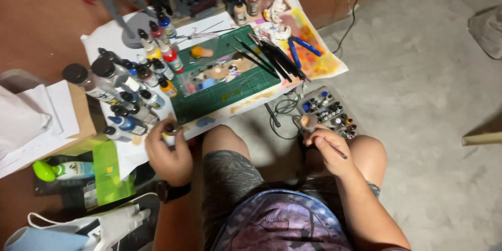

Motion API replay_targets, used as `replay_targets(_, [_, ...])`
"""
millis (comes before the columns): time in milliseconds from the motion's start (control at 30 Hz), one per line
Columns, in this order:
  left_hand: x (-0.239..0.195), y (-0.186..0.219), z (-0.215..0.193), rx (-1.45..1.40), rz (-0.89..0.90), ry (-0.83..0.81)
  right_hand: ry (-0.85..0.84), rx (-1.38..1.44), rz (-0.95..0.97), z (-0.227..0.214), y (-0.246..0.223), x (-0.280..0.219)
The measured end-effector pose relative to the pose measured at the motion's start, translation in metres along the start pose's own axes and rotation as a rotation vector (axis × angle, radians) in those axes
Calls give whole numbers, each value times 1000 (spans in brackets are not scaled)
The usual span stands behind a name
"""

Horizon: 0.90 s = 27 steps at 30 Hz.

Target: The person is preparing an airbrush for painting by selecting paint bottles, opening them, and pouring paint into the airbrush reservoir.

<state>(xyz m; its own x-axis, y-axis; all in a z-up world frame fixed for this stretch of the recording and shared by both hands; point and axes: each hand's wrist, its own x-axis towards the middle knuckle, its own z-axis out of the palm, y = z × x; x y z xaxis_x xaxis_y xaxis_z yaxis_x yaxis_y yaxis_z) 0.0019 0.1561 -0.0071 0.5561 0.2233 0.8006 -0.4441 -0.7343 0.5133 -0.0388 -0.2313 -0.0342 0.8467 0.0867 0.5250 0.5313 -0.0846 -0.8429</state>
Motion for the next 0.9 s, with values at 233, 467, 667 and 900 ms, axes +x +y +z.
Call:
replay_targets(233, [-10,-25,4,70,14,120,30,-28,-19,-2,-12,-5])
replay_targets(467, [-17,-41,10,97,18,175,15,-115,-26,-6,-23,-9])
replay_targets(667, [-13,-43,13,137,16,209,-2,-105,-20,-9,-23,-6])
replay_targets(900, [-14,-45,8,231,166,267,-3,-36,1,-7,-22,-4])
